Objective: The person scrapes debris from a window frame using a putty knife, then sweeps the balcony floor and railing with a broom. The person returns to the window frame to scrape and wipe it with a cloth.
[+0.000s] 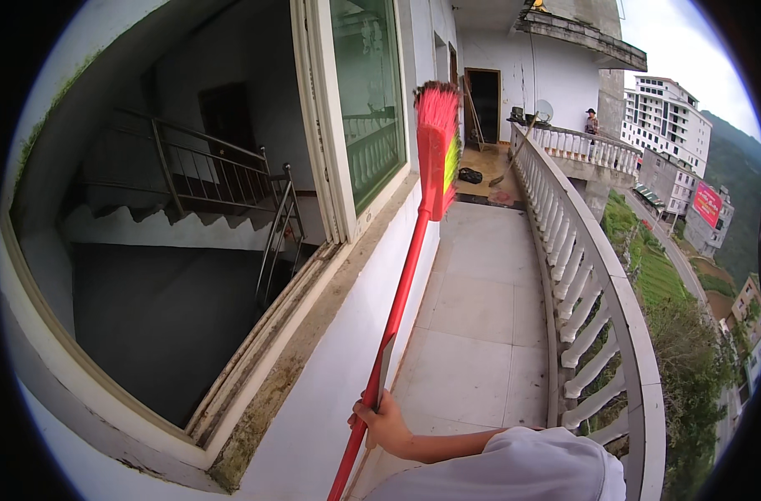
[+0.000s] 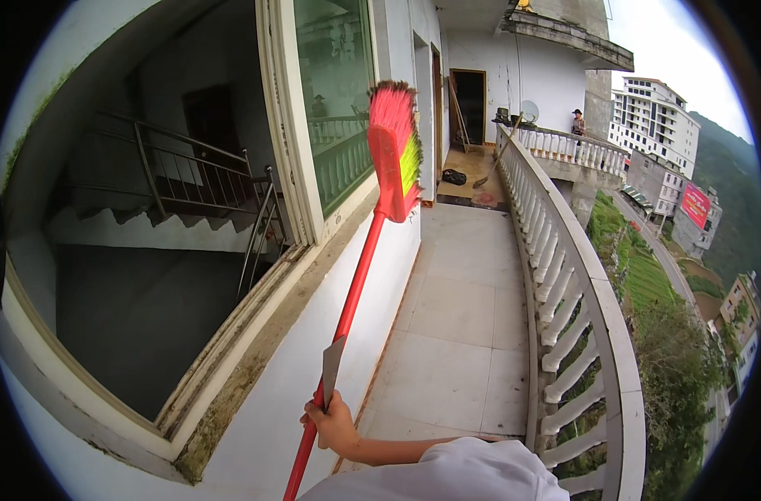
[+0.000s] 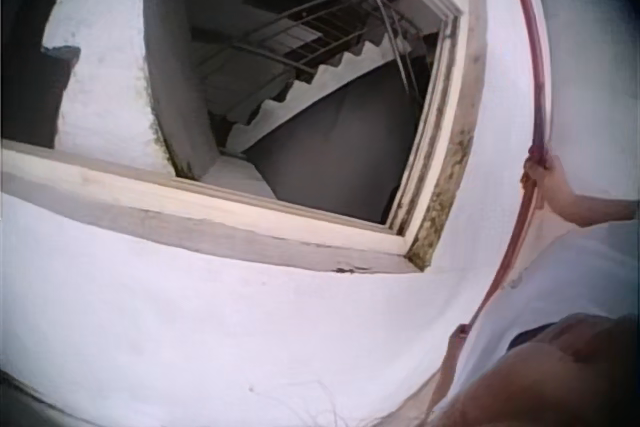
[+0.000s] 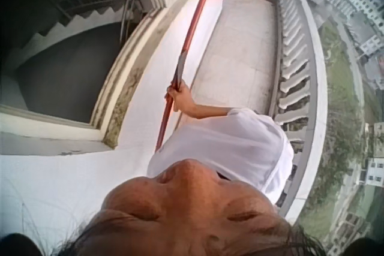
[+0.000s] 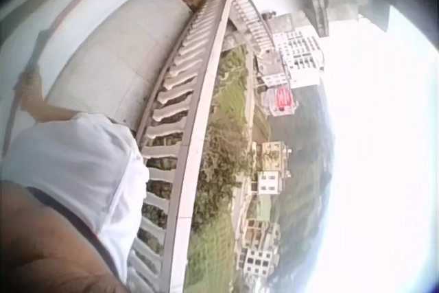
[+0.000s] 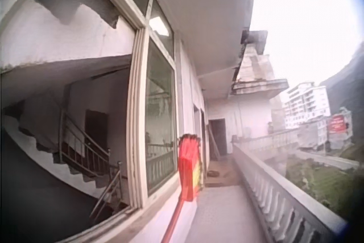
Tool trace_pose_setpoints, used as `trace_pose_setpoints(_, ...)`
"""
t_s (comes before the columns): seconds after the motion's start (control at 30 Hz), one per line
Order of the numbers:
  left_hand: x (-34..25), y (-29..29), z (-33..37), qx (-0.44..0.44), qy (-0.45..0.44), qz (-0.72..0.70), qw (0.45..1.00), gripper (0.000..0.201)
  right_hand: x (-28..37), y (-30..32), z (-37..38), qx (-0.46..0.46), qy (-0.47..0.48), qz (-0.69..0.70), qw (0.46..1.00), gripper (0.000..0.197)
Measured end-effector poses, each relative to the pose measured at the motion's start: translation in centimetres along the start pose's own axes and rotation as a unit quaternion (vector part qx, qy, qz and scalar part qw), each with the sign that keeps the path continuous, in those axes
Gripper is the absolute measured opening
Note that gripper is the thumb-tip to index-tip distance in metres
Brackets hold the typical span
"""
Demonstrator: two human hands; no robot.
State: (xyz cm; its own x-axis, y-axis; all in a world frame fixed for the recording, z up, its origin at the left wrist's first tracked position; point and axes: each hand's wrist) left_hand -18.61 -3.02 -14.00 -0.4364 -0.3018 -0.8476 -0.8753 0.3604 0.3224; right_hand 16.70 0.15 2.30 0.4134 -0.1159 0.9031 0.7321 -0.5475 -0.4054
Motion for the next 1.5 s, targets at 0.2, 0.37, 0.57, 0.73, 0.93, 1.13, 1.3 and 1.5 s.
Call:
trace_pose_setpoints(0.2, -1.3, 2.5, -4.0, -0.092, -0.121, 0.173, 0.973, 0.009, -5.1, 14.3, 7.9, -0.246, -0.181, 0.029, 0.952, 0.027)
trace_pose_setpoints(0.37, -17.7, -0.6, -7.8, -0.204, -0.244, 0.409, 0.855, 0.025, -10.7, 22.0, 11.8, -0.371, -0.338, 0.125, 0.856, 0.029)
trace_pose_setpoints(0.57, -31.1, -8.3, -3.4, -0.175, -0.362, 0.536, 0.742, 0.030, -16.3, 28.3, 12.4, -0.377, -0.413, 0.291, 0.776, 0.014)
trace_pose_setpoints(0.73, -38.6, -18.7, 0.2, -0.086, -0.421, 0.575, 0.697, 0.024, -16.1, 30.3, 15.9, -0.336, -0.498, 0.331, 0.728, 0.013)
trace_pose_setpoints(0.93, -42.1, -27.1, 4.7, -0.040, -0.606, 0.345, 0.716, 0.019, -14.1, 32.4, 20.8, -0.294, -0.547, 0.336, 0.708, 0.012)
trace_pose_setpoints(1.13, -38.8, -25.6, 5.6, -0.159, -0.258, -0.110, 0.947, 0.013, -11.1, 39.0, 28.7, -0.208, -0.576, 0.336, 0.716, 0.010)
trace_pose_setpoints(1.3, -31.3, -21.2, 4.0, -0.227, -0.117, -0.171, 0.952, 0.019, -12.3, 42.1, 38.1, -0.296, -0.397, 0.230, 0.838, 0.013)
trace_pose_setpoints(1.5, -29.2, -19.4, 4.4, -0.348, -0.120, -0.179, 0.912, 0.015, -7.9, 39.8, 40.8, -0.315, -0.307, 0.187, 0.878, 0.014)
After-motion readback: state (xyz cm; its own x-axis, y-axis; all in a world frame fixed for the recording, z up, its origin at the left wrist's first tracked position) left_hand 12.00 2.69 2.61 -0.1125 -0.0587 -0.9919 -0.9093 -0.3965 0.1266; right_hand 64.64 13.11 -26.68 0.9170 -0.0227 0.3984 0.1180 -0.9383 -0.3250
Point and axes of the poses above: each hand's wrist, its own z-axis towards the middle knuckle, its own y-axis out of the back of the hand, x = y × z, and after that the axes turned 3 degrees about -x, right-handed
